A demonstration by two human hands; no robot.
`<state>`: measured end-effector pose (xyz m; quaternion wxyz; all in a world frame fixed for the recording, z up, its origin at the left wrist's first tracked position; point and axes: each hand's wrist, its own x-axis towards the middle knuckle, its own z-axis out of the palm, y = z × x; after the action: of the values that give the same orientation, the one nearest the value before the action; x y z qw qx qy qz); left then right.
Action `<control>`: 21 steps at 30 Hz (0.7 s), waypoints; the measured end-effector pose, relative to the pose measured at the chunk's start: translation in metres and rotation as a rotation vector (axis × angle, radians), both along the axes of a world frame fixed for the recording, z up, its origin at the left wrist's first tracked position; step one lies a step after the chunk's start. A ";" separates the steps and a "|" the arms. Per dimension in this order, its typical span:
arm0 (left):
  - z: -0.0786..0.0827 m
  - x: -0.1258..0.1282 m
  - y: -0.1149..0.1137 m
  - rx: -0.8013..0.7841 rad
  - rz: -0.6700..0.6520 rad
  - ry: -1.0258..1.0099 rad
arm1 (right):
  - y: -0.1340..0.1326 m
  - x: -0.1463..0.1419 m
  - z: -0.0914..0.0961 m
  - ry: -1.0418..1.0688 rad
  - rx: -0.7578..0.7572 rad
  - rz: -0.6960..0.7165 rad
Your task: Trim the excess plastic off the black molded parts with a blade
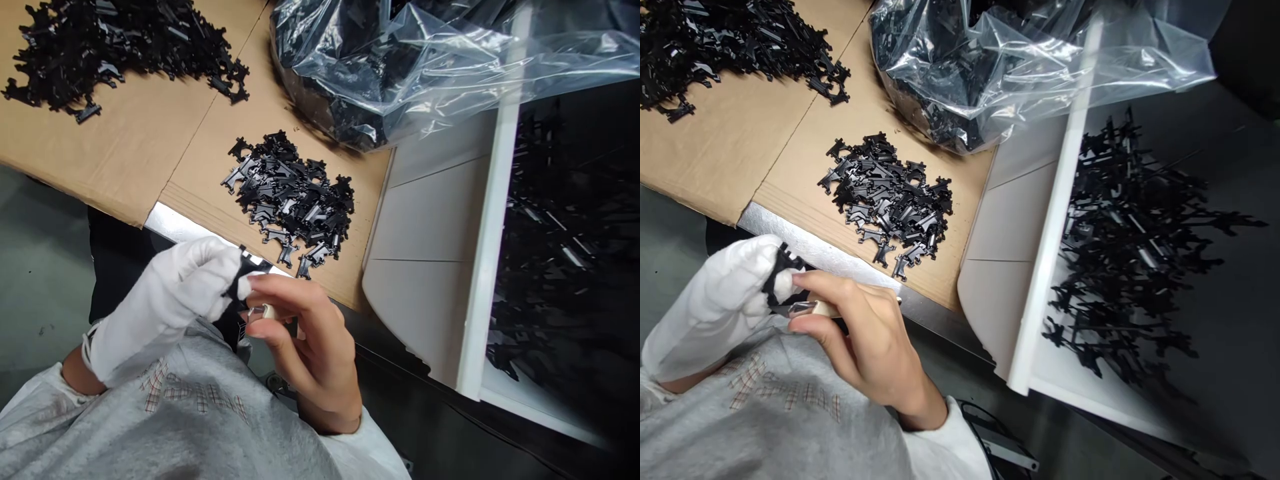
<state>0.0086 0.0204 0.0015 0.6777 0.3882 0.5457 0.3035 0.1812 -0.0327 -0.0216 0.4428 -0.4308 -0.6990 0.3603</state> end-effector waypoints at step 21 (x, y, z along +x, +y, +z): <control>0.002 -0.002 -0.008 -0.133 -0.061 -0.252 | -0.001 0.001 -0.006 -0.002 0.056 -0.088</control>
<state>0.0062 0.0127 0.0037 0.7740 0.3176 0.4630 0.2926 0.1824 -0.0339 -0.0272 0.4694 -0.4489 -0.6896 0.3204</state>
